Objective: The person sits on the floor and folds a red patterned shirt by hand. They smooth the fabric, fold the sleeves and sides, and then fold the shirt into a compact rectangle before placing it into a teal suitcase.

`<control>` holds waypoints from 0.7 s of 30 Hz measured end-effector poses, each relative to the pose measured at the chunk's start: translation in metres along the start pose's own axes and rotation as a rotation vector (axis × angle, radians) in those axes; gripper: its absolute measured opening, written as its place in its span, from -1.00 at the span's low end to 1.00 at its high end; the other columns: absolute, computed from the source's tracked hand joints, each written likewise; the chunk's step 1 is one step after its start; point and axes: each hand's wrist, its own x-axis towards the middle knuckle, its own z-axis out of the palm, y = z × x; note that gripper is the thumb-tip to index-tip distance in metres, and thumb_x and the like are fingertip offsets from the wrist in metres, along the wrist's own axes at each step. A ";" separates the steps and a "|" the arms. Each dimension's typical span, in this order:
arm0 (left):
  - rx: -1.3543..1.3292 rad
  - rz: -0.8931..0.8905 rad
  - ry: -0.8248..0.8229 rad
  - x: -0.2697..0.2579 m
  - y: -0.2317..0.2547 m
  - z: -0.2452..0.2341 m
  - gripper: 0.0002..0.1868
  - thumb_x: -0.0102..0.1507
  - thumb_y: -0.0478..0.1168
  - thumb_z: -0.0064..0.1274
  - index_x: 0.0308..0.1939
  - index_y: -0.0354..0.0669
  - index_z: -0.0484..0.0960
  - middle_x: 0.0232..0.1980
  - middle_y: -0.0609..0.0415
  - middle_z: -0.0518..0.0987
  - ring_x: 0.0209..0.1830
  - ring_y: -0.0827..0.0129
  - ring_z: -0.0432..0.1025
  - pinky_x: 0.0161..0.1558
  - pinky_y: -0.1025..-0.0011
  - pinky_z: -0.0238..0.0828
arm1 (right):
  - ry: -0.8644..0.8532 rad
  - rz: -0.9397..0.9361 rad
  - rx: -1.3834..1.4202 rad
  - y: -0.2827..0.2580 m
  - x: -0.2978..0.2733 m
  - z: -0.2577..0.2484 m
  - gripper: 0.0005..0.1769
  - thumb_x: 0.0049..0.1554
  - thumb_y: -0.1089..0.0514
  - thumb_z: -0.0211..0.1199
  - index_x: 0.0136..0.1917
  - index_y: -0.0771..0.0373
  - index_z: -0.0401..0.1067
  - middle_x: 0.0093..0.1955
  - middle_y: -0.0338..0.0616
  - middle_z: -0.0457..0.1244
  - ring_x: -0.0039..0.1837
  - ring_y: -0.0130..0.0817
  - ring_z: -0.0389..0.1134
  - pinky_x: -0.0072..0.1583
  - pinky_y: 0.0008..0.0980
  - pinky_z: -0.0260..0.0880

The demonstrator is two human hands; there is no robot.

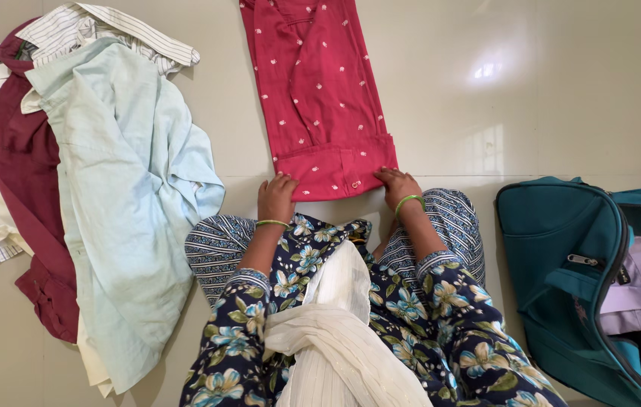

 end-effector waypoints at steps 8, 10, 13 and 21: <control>-0.206 0.059 -0.185 -0.004 -0.009 -0.048 -0.58 0.05 -0.17 0.29 -0.01 -0.09 0.69 -0.02 -0.18 0.65 -0.02 -0.07 0.54 0.05 0.10 0.45 | -0.259 0.062 0.032 -0.027 -0.028 -0.069 -0.64 0.18 0.14 0.17 0.23 -0.01 0.54 0.16 -0.04 0.41 0.19 -0.01 0.43 0.26 -0.14 0.39; -0.266 -0.078 -0.229 -0.007 -0.008 -0.055 -0.58 0.09 -0.07 0.28 -0.01 -0.11 0.71 -0.23 -0.23 0.68 -0.19 -0.14 0.56 -0.13 0.08 0.49 | -0.333 0.065 0.067 -0.023 -0.030 -0.077 -0.62 0.14 0.12 0.24 0.23 0.00 0.55 0.10 0.01 0.43 0.15 0.00 0.44 0.24 -0.14 0.41; -0.367 -0.224 -0.215 -0.002 -0.012 -0.056 -0.51 0.20 0.15 0.26 -0.23 -0.27 0.72 -0.38 -0.21 0.68 -0.37 0.02 0.59 -0.25 0.19 0.49 | -0.391 0.063 0.404 -0.009 -0.026 -0.091 -0.58 0.05 0.09 0.37 0.20 0.12 0.53 0.03 -0.02 0.46 0.06 -0.20 0.51 0.14 -0.26 0.51; -0.803 -0.465 0.042 0.012 -0.038 -0.021 -0.52 0.29 0.12 0.18 -0.14 -0.32 0.68 -0.43 0.03 0.61 -0.46 0.43 0.44 -0.34 0.38 0.38 | 0.034 0.373 1.580 0.006 0.008 -0.031 -0.50 0.23 0.01 0.30 0.38 0.20 0.36 0.11 -0.14 0.36 0.07 -0.40 0.36 0.12 -0.38 0.41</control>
